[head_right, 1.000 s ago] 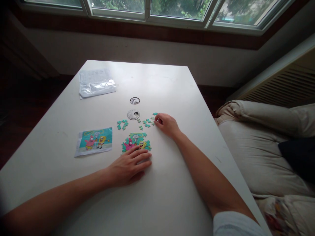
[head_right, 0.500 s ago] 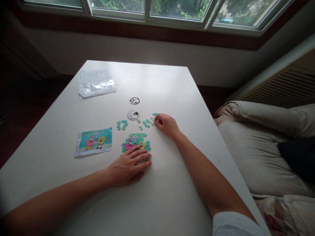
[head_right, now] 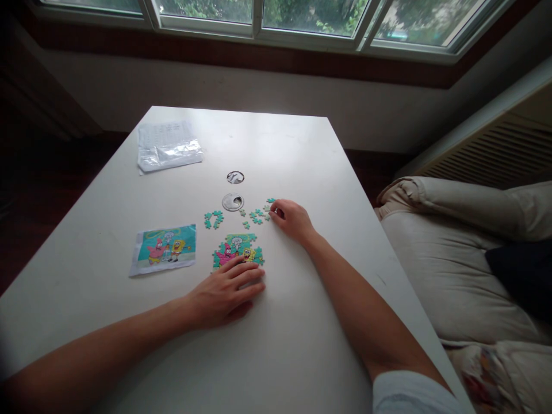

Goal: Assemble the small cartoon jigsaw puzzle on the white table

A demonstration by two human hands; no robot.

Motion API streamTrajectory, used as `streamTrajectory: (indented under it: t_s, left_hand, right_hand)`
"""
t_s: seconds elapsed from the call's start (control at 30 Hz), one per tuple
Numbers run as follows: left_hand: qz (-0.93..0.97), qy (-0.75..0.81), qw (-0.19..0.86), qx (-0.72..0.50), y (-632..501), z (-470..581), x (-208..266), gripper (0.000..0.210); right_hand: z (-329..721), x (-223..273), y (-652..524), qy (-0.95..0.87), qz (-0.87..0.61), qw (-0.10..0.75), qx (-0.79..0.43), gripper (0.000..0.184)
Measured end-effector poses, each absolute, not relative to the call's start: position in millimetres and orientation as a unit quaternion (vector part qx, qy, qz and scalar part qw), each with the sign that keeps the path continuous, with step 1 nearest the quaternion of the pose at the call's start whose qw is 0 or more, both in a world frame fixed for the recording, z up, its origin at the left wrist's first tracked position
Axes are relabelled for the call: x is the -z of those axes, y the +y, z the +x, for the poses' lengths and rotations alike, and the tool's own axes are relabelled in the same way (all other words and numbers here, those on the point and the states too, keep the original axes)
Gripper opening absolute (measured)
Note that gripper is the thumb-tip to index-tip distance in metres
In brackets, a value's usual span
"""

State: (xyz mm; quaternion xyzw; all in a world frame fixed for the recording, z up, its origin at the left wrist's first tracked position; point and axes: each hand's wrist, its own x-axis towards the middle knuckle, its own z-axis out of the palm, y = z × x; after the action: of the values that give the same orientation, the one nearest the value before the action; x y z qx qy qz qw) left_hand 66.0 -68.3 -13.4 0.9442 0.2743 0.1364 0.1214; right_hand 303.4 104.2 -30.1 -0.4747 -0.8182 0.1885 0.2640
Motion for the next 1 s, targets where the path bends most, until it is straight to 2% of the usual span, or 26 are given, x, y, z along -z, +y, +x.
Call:
streamTrajectory:
  t_s: [0.17,0.33,0.57,0.73,1.0]
  left_hand:
    - [0.945,0.272,0.12,-0.134,-67.9,65.5,13.6,0.035]
    - [0.944,0.272,0.121,-0.14,-68.4,65.8,15.7,0.035]
    - [0.945,0.27,0.124,-0.139,-68.2,65.6,15.4,0.035]
    - [0.944,0.272,0.119,-0.145,-67.9,66.0,14.2,0.034]
    - [0.944,0.273,0.114,-0.145,-68.0,67.5,14.5,0.034]
  right_hand:
    - [305.5,34.0,105.9,-0.753,-0.515,0.359,-0.197,0.014]
    - [307.2,34.7,108.9,-0.731,-0.532,0.385,-0.188,0.015]
    - [304.8,35.3,108.1,-0.769,-0.501,0.364,-0.158,0.012]
    - [288.0,35.0,98.7,-0.823,-0.463,0.315,-0.095,0.015]
    - [276.4,39.5,97.4,-0.838,-0.48,0.253,-0.054,0.021]
